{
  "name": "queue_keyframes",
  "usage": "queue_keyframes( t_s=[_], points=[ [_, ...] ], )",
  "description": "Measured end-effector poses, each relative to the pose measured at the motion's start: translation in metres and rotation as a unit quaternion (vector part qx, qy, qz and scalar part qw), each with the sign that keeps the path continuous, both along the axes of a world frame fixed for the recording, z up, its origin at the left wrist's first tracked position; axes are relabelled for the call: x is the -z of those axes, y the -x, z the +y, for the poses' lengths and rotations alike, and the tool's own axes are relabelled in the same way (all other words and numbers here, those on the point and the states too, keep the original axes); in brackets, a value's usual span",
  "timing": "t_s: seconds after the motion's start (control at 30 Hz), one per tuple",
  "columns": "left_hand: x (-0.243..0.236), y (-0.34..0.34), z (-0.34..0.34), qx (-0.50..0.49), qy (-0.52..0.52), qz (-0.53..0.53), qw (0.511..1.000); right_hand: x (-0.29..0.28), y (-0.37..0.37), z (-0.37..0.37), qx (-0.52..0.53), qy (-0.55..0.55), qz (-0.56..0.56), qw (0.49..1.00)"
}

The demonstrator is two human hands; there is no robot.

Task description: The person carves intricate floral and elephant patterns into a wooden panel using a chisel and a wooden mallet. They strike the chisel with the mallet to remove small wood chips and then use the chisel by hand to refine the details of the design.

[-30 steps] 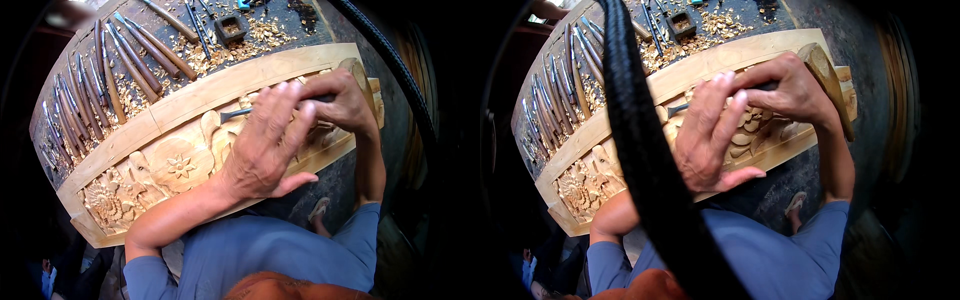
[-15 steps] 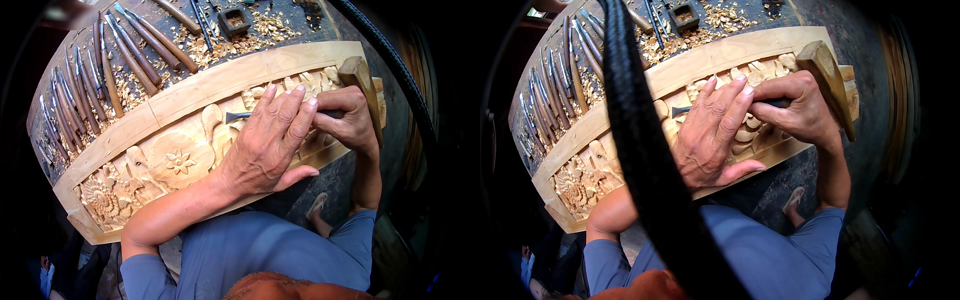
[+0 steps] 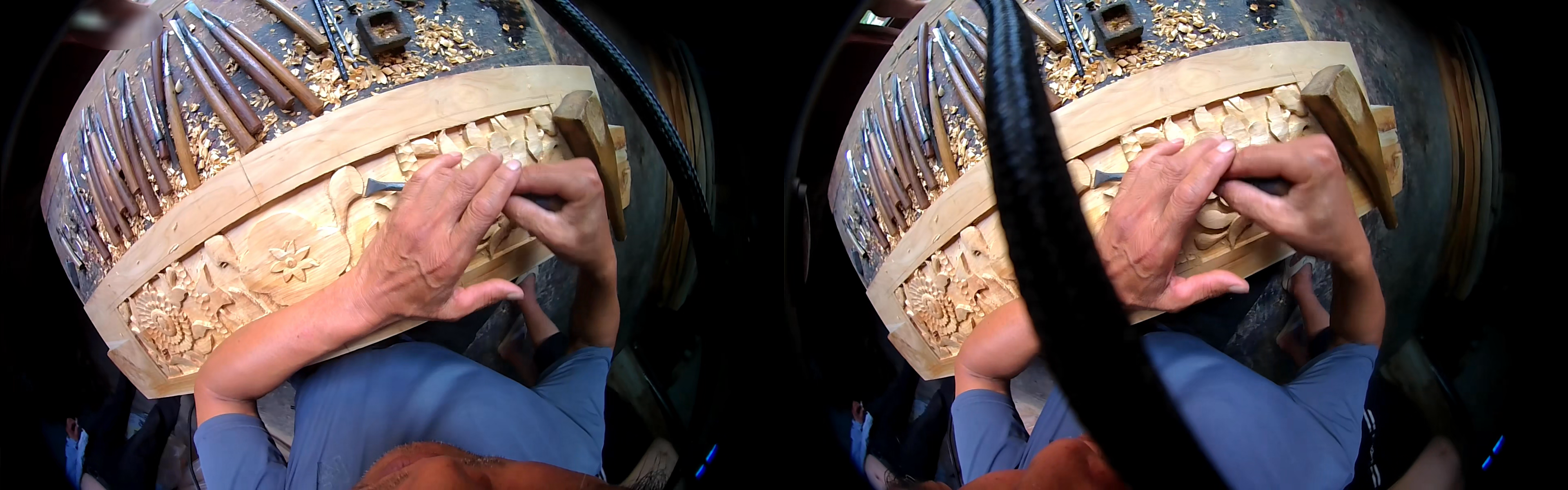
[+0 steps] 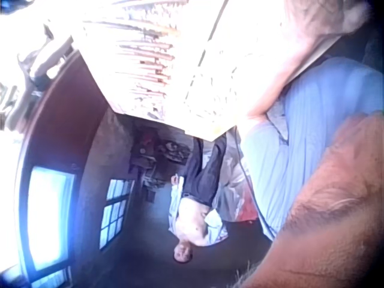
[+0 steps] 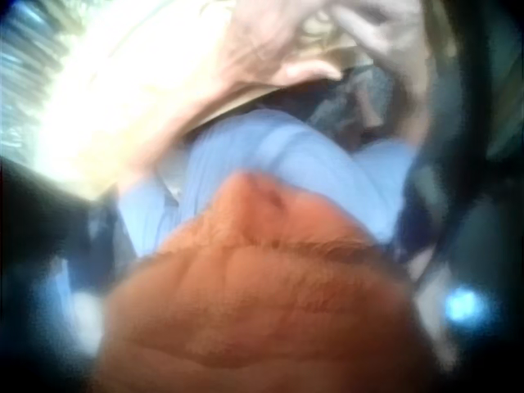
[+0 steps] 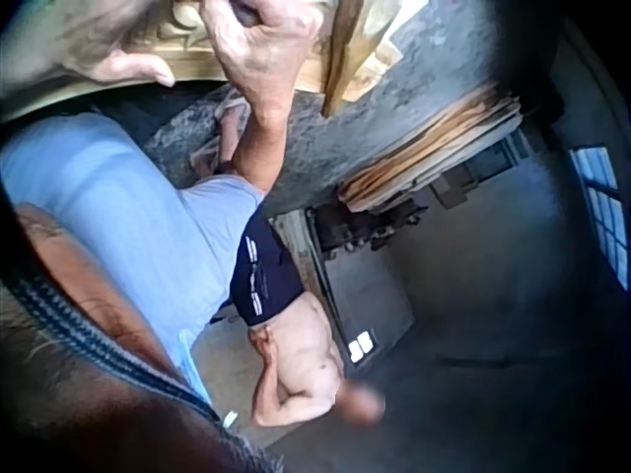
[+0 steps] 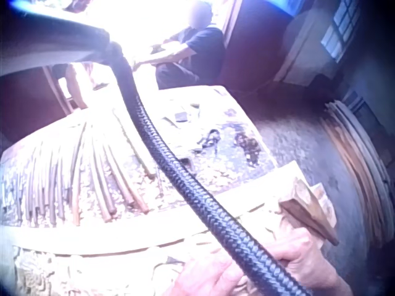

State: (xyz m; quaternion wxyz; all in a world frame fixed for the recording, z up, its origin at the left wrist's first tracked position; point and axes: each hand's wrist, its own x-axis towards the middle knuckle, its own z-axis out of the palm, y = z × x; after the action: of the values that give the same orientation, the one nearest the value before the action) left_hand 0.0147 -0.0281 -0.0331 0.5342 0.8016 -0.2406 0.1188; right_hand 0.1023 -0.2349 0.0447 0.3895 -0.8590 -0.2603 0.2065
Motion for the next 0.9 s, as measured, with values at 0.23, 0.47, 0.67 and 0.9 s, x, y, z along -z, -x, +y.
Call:
queue_keyframes(
  t_s=[0.23,0.47,0.67,0.9],
  points=[
    [-0.003,0.003,0.002,0.004,-0.008,0.027,1.000,0.003,0.034,0.006,0.081,-0.029,0.022,0.996],
    [-0.003,0.003,0.001,0.037,-0.019,0.020,0.999,0.001,0.066,0.004,0.115,0.023,0.036,0.992],
    [-0.007,0.002,0.005,0.047,-0.035,-0.048,0.997,-0.008,0.074,0.008,0.225,-0.045,0.189,0.955],
    [-0.007,0.020,-0.004,0.062,-0.020,-0.086,0.994,-0.013,0.101,-0.002,0.122,-0.014,0.023,0.992]
  ],
)
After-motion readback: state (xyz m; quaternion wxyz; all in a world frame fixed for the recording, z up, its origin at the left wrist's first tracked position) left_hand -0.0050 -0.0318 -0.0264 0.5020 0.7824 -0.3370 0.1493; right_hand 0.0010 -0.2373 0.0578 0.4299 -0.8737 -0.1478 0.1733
